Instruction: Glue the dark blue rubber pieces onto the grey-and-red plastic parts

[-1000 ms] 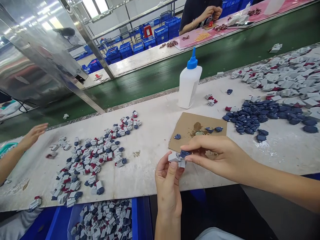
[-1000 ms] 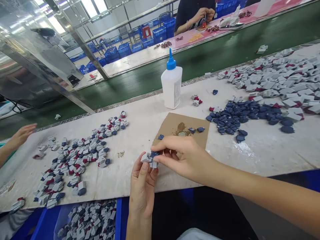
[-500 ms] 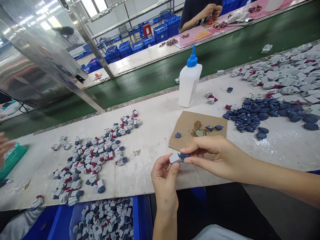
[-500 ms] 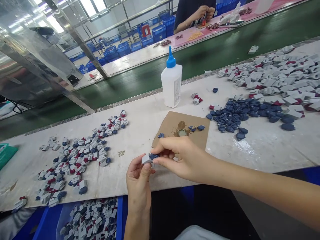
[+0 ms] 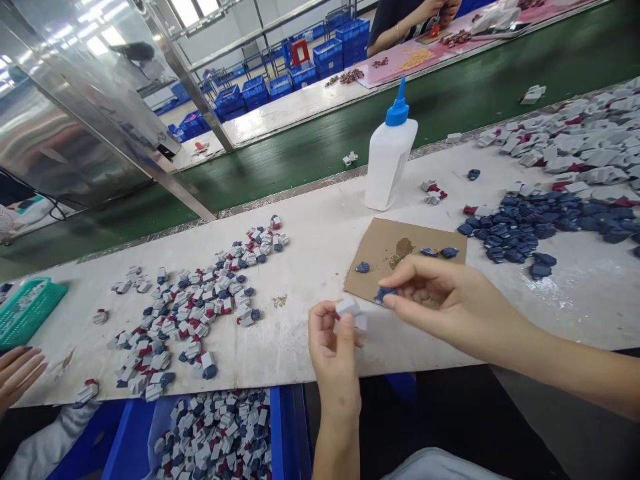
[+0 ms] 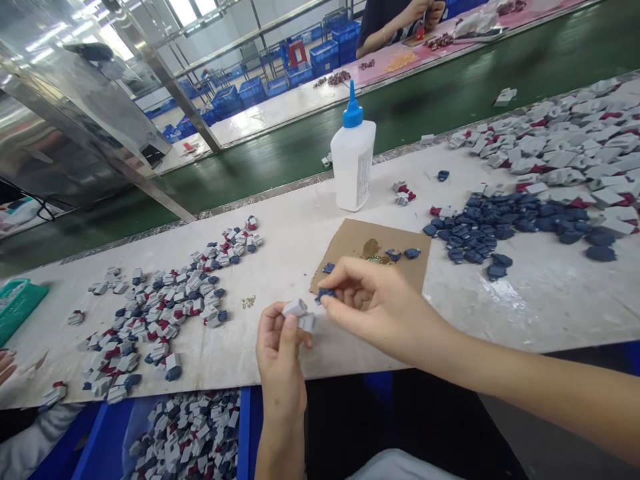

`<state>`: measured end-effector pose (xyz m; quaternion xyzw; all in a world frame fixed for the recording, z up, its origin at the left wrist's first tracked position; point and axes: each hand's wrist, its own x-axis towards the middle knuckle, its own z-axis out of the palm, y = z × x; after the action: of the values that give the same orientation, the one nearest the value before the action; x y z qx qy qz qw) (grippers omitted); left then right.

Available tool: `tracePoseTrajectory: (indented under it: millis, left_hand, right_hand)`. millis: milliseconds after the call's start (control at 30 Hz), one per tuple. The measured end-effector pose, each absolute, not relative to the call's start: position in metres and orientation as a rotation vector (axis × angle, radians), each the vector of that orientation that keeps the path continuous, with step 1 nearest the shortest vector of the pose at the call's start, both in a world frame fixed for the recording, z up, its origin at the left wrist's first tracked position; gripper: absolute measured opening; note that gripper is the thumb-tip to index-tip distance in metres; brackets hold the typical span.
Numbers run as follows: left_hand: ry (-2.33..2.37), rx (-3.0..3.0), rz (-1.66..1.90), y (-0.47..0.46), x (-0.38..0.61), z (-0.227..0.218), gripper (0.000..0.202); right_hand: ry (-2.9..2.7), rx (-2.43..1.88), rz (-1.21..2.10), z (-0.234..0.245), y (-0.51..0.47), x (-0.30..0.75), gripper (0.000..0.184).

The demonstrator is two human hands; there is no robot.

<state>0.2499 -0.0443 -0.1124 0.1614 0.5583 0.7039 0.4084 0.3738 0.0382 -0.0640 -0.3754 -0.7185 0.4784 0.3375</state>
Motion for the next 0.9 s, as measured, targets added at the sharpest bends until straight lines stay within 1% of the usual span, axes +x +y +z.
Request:
tracePoseTrajectory:
  millis: [67, 133, 233, 267, 367, 467, 567, 733, 900]
  left_hand:
    - [1.487, 0.311, 1.812, -0.045, 0.247, -0.115, 0.03]
    - [1.452, 0.234, 1.818, -0.045, 0.246, -0.115, 0.033]
    - [1.243, 0.152, 1.77, -0.046, 0.251, -0.111, 0.024]
    - [1.169, 0.118, 1.753, -0.046, 0.253, -0.109, 0.026]
    - [1.012, -0.01, 1.738, -0.044, 0.258, -0.106, 0.041]
    - [0.963, -0.122, 1.749, -0.041, 0.259, -0.103, 0.051]
    - [1.043, -0.142, 1.749, -0.039, 0.258, -0.102, 0.053]
    - [1.334, 0.028, 1.808, -0.04, 0.258, -0.106, 0.046]
    - [1.664, 0.219, 1.743, -0.043, 0.26, -0.111, 0.042]
  right_hand:
    - [-1.83, -1.01, 1.196, -0.065, 0.04, 0.376, 0.016]
    - [-1.872, -0.945, 1.123, -0.068, 0.041, 0.376, 0.017]
    - [-2.033, -0.697, 0.969, -0.076, 0.041, 0.373, 0.008]
    - [-2.08, -0.597, 0.902, -0.079, 0.04, 0.371, 0.007]
    - [-2.186, -0.337, 0.681, -0.086, 0.038, 0.365, 0.012]
    - [-2.265, -0.198, 0.434, -0.089, 0.037, 0.363, 0.012]
    - [-2.311, -0.162, 0.292, -0.091, 0.035, 0.362, 0.013]
    - [-2.353, -0.221, 0.316, -0.093, 0.03, 0.361, 0.011]
    - [-2.313, -0.241, 0.33, -0.098, 0.023, 0.358, 0.014]
